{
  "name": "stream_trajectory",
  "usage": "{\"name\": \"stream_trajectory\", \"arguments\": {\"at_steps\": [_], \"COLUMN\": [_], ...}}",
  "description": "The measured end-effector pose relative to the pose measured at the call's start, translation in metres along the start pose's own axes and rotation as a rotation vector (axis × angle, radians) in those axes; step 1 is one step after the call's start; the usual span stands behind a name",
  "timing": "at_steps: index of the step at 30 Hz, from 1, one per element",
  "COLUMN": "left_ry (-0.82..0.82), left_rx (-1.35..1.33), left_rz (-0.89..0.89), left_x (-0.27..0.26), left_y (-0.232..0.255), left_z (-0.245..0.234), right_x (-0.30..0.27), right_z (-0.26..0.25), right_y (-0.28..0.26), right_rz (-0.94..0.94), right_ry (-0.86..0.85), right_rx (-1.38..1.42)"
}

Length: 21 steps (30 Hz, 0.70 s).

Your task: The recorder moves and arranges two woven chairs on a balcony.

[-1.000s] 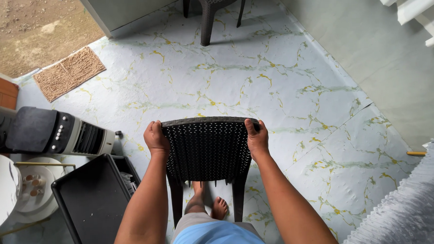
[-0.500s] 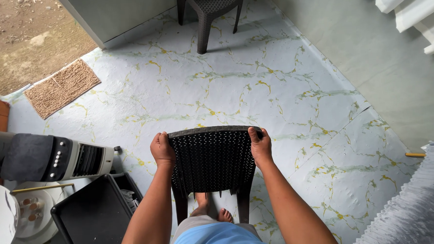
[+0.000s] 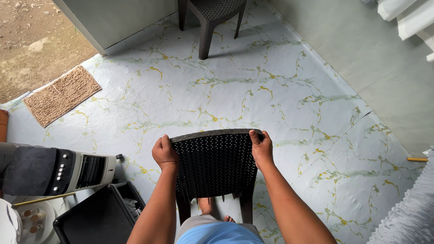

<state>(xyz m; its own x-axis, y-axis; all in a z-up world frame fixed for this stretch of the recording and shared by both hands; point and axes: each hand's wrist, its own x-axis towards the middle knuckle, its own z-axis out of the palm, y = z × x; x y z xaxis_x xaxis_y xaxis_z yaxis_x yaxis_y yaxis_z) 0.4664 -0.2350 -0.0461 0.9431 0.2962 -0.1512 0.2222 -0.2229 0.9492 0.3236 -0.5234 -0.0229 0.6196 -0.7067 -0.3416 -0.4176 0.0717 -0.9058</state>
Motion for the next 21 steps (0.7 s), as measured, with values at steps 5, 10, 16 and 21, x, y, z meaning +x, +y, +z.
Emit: {"name": "stream_trajectory", "arguments": {"at_steps": [5, 10, 16, 21], "left_ry": [0.043, 0.066, 0.018, -0.019], "left_rx": [0.004, -0.06, -0.21, -0.219], "left_rz": [0.053, 0.16, 0.226, 0.245], "left_x": [0.02, 0.041, 0.061, 0.068], "left_y": [0.005, 0.027, 0.05, 0.05], "left_z": [0.0, 0.008, 0.022, 0.033], "right_x": [0.011, 0.026, 0.044, 0.061], "right_z": [0.014, 0.021, 0.02, 0.018], "right_y": [-0.015, -0.036, -0.052, -0.057], "right_rz": [-0.082, -0.17, -0.204, -0.261], "right_ry": [-0.018, 0.005, -0.031, -0.037], "right_rx": [0.039, 0.064, 0.058, 0.044]}}
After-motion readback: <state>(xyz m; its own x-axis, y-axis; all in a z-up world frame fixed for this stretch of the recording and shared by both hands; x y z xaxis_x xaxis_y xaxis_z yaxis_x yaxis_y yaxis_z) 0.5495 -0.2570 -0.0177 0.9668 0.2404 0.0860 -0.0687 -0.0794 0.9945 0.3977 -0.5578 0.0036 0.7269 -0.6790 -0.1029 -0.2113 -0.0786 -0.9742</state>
